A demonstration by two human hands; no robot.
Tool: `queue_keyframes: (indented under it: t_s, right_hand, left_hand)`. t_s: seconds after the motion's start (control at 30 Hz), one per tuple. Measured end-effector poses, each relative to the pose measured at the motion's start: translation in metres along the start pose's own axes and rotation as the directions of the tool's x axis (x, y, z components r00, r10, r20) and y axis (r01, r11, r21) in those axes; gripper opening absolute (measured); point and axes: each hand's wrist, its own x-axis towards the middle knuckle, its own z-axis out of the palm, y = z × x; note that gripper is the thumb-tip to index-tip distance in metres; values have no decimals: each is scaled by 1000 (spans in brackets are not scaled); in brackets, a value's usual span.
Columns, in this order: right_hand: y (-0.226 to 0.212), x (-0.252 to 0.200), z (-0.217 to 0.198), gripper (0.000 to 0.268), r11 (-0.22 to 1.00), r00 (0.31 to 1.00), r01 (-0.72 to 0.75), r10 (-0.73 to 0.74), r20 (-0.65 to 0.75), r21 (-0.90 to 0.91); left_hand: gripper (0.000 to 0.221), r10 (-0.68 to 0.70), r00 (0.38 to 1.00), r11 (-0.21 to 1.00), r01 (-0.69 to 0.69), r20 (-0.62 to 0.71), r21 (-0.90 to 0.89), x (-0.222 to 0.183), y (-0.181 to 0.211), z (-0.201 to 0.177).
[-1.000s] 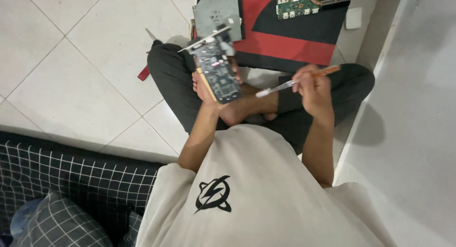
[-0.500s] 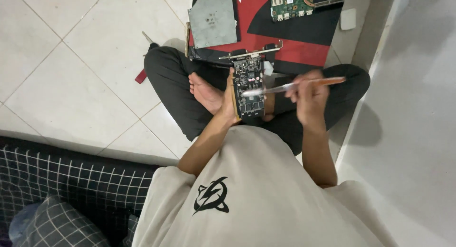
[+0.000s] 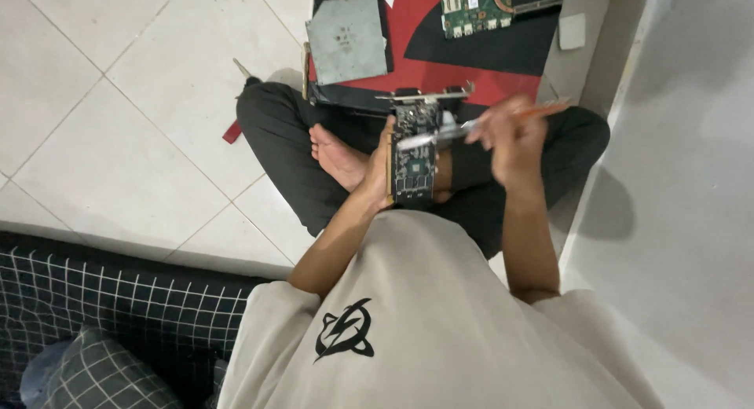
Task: Cleaning dust from a graphics card and motherboard using a toothbrush.
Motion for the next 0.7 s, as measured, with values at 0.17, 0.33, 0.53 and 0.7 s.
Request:
queue_keyframes:
  t_s: [0.17, 0.33, 0.53, 0.7]
  right_hand:
    - [-34, 9, -2, 17, 973, 991, 38, -7, 136, -226]
    - [-44, 10, -5, 17, 945, 984, 127, -82, 157, -302]
    - [-33, 11, -11, 22, 956, 976, 205, -184, 116, -208]
    - [-27, -2, -17, 13, 919, 985, 165, -134, 111, -359]
  left_hand:
    - [64, -107, 993, 989, 112, -50, 97, 6, 8, -5]
    - [61, -134, 980, 959, 166, -147, 231, -12, 12, 5]
    - [64, -66, 988, 957, 103, -140, 273, -17, 26, 36]
    - [70, -59, 998, 996, 58, 13, 72, -3, 3, -10]
